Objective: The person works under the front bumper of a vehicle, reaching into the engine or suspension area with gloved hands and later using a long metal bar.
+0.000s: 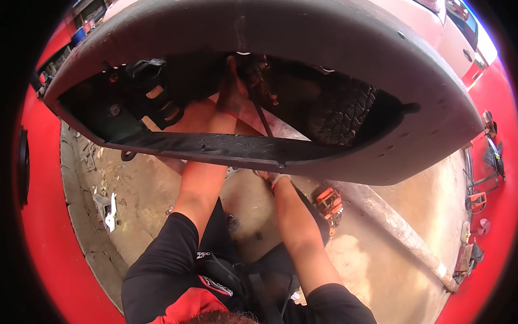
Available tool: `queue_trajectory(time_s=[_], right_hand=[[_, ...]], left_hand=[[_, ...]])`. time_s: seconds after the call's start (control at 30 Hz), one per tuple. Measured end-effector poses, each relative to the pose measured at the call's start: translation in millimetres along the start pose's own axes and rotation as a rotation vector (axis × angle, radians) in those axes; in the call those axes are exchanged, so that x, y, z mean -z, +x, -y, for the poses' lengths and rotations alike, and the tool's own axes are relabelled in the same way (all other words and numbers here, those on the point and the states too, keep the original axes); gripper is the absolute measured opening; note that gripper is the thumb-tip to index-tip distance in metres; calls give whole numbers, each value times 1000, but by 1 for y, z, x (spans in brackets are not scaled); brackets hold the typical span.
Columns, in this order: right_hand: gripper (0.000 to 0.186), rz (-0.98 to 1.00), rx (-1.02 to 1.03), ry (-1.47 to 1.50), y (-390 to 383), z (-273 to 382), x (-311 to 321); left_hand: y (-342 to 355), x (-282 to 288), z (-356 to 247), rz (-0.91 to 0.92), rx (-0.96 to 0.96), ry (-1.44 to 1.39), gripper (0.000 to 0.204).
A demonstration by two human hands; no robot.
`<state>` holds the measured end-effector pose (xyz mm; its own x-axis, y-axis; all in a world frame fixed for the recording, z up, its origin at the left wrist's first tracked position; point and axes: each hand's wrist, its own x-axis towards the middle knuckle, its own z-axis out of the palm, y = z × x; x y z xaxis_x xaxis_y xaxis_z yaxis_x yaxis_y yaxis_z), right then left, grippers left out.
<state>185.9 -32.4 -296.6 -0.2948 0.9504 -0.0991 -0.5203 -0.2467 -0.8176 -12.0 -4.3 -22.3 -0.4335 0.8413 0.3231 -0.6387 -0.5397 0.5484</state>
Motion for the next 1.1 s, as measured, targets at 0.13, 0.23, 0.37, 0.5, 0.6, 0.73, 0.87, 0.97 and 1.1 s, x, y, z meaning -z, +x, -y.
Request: queue_trajectory(time_s=[0.13, 0.23, 0.37, 0.5, 0.6, 0.73, 0.87, 0.97, 1.1], right_hand=[[29, 124, -93, 200, -28, 18, -36], [30, -97, -63, 131, -54, 67, -71], [40, -97, 267, 265, -11, 140, 38], [42, -306, 581, -346, -24, 254, -39], [40, -253, 712, -395, -12, 290, -29], [39, -157, 750, -425, -3, 299, -48], [38, -157, 751, -446, 8, 298, -38], [37, -162, 744, -439, 15, 298, -33], [37, -219, 698, -331, 17, 276, -27]], left_hand=[[14, 5, 6, -346, 118, 193, 51], [11, 45, -15, -56, -52, 50, 53], [-12, -51, 14, -312, 46, -304, 53], [-4, -28, 2, -41, -125, 242, 55], [3, -31, 11, 77, -142, 551, 48], [27, -7, 14, 145, -131, -31, 40], [11, -41, 11, 49, -33, -81, 68], [-2, -67, -1, -132, 54, -94, 71], [-4, -48, -1, -107, 74, -222, 57]])
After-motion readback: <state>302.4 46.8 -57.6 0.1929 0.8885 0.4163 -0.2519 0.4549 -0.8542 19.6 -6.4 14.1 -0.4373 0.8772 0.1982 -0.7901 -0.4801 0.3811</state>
